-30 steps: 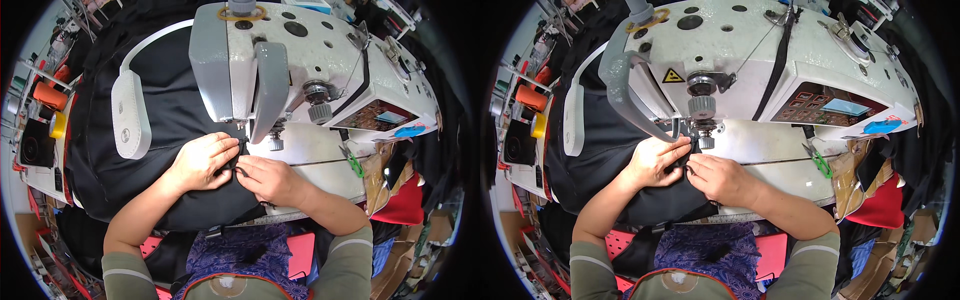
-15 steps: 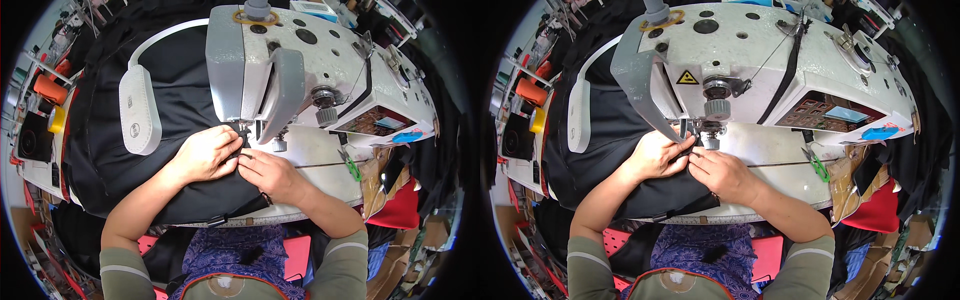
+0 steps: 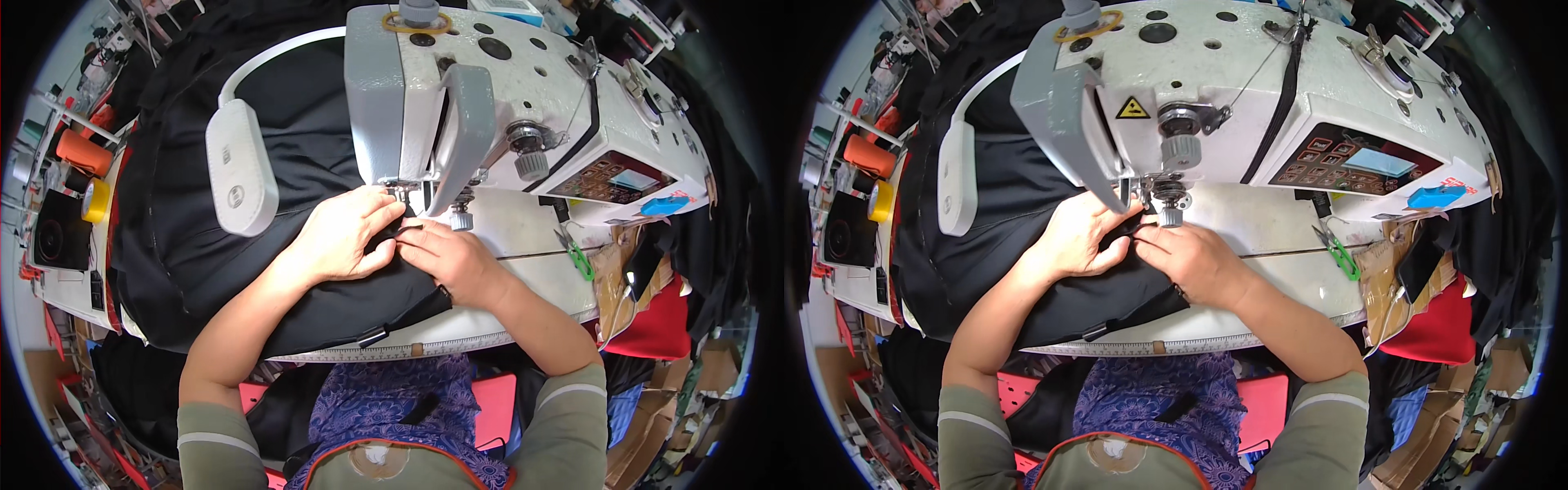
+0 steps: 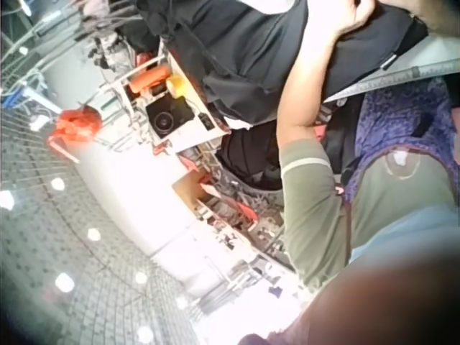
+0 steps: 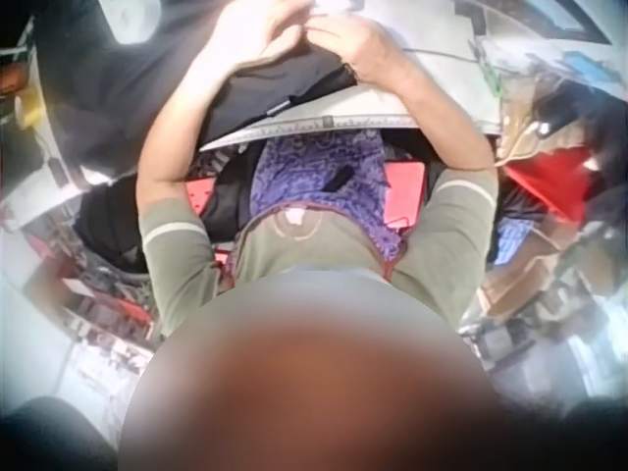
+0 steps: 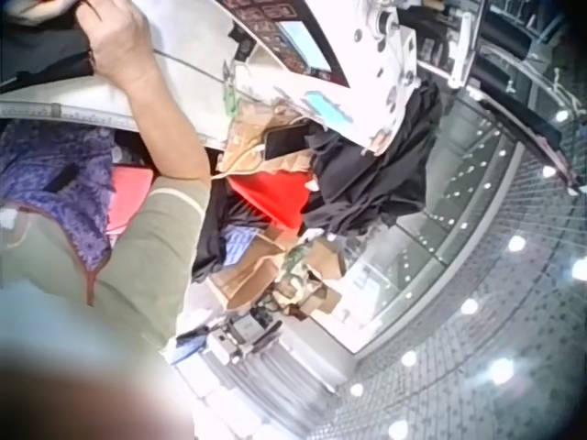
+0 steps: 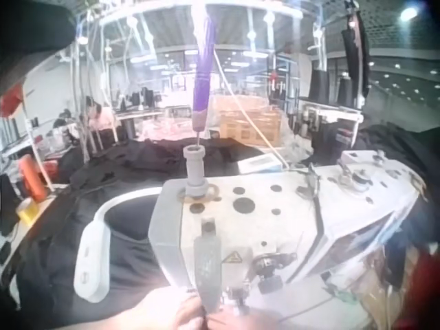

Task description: Sewing a black bag using an industrial sewing machine.

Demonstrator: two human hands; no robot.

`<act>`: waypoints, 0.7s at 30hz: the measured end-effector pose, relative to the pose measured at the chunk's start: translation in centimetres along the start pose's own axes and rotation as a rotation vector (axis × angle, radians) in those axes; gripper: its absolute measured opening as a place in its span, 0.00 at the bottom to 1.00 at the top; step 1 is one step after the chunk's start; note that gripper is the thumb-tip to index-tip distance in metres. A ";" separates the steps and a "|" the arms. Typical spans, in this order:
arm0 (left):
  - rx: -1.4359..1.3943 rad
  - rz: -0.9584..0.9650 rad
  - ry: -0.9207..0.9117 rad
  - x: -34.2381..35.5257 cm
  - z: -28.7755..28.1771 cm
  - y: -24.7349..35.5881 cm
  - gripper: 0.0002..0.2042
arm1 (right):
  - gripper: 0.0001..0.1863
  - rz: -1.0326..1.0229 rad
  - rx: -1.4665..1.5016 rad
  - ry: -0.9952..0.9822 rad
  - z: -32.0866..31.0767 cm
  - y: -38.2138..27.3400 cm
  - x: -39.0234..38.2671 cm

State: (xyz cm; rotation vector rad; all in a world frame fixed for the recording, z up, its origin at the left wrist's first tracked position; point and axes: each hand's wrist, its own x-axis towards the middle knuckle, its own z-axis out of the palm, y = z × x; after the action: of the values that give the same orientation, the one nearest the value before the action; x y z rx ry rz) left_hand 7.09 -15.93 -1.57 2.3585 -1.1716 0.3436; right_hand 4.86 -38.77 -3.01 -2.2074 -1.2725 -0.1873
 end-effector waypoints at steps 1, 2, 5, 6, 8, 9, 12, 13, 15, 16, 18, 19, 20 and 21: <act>-0.048 -0.065 -0.043 -0.4 -0.4 0.4 0.23 | 0.19 -0.003 0.006 -0.005 0.4 0.3 0.0; -0.026 -0.063 -0.082 -0.7 -1.2 1.0 0.25 | 0.20 -0.034 0.005 -0.010 0.5 0.7 -0.4; 0.151 -0.138 -0.282 -2.6 -6.7 4.0 0.42 | 0.20 0.021 0.222 -0.020 0.0 1.8 -0.5; 0.247 -0.257 -0.298 -3.6 -8.6 5.1 0.51 | 0.19 0.124 0.439 -0.028 -0.2 1.9 -0.6; 0.524 -0.552 -0.341 -7.8 -11.4 6.3 0.59 | 0.18 0.606 0.995 -0.117 -1.2 0.4 0.7; 0.634 -0.727 -0.400 -9.6 -12.7 6.3 0.62 | 0.19 0.764 1.193 -0.130 -1.8 0.0 1.6; 0.761 -0.628 -0.207 -15.5 -14.6 3.5 0.38 | 0.21 0.852 1.198 -0.099 -1.1 -0.7 2.4; 0.627 -0.566 -0.135 -16.0 -14.6 2.5 0.21 | 0.22 0.881 1.159 -0.080 -1.0 -0.9 2.6; 0.568 -0.536 -0.186 -14.6 -16.0 1.3 0.13 | 0.25 0.887 1.178 -0.055 -1.0 -1.0 3.0; 0.390 -0.591 0.010 -13.4 -17.1 1.0 0.09 | 0.26 0.935 1.208 -0.181 -1.5 -1.2 3.7; 0.208 -0.755 0.254 -10.9 -19.5 -0.6 0.08 | 0.26 1.041 1.124 -0.254 -1.5 -1.7 4.5; 0.198 -0.778 0.384 -10.4 -20.8 -2.8 0.09 | 0.26 0.971 1.063 -0.287 -0.9 -1.4 5.1; 0.077 -0.819 0.592 -9.5 -21.4 -4.3 0.11 | 0.27 0.894 1.003 -0.319 0.1 -1.1 5.8; 0.002 -0.721 0.666 -9.1 -21.8 -5.9 0.11 | 0.21 0.716 1.253 -0.029 1.9 -2.3 6.4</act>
State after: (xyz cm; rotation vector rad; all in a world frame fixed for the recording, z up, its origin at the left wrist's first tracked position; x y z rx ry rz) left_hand 6.07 4.66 11.33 2.2060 -0.0059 0.7713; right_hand 6.07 -32.12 -1.15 -1.3592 -0.2906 0.7250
